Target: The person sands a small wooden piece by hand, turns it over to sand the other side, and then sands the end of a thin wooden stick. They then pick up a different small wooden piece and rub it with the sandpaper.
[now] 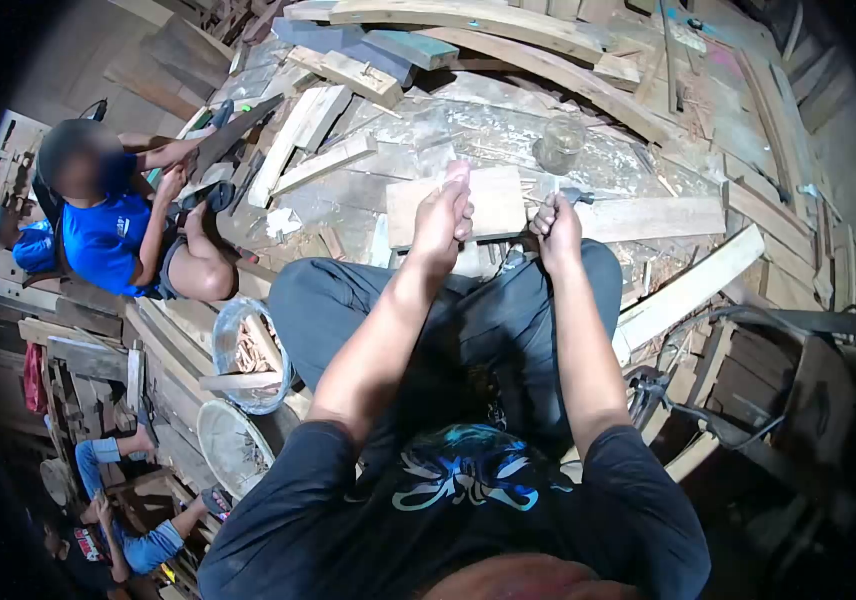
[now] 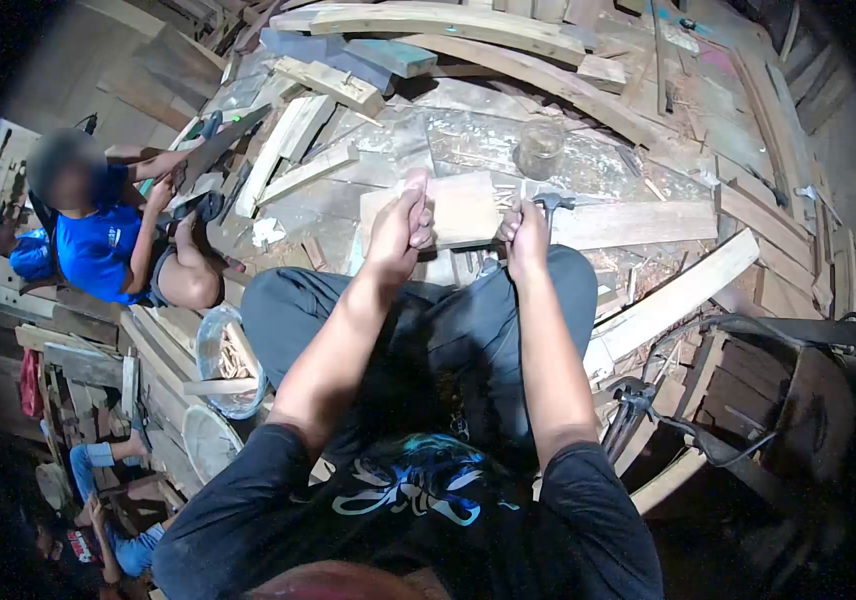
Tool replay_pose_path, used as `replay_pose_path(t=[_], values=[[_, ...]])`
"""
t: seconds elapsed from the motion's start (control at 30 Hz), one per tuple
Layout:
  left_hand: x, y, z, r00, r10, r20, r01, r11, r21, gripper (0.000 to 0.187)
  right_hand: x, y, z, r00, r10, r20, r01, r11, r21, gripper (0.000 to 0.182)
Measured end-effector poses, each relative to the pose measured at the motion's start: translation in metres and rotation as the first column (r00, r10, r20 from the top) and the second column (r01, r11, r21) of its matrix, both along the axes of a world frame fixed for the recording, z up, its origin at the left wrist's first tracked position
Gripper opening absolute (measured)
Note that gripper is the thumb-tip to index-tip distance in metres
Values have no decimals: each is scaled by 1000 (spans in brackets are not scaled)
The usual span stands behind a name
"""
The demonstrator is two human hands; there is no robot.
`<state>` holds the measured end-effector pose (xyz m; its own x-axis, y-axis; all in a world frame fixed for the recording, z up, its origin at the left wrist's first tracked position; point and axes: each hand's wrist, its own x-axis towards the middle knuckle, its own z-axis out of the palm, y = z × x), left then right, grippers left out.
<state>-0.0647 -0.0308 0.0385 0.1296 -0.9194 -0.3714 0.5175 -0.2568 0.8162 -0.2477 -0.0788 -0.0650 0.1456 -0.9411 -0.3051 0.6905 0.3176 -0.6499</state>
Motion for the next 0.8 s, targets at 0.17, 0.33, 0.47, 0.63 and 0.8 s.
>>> replay_pose_path(t=[0.17, 0.33, 0.47, 0.63, 0.8], values=[[4, 10, 43, 992, 91, 87, -82, 992, -98, 24, 21, 18, 34, 987, 36, -154, -56, 991, -125, 28], [23, 25, 68, 823, 28, 567, 109, 972, -207, 22, 44, 45, 77, 892, 120, -435, -303, 873, -381, 29], [30, 32, 63, 802, 35, 596, 176, 940, -292, 19, 65, 58, 100, 774, -66, -629, -359, 773, -523, 35], [45, 38, 33, 865, 125, 487, 91, 914, -396, 15, 86, 72, 122, 620, -118, -776, -454, 752, -477, 32], [51, 43, 27, 826, 179, 535, 79, 902, -424, 17, 99, 70, 123, 571, -141, -809, -474, 748, -465, 27]])
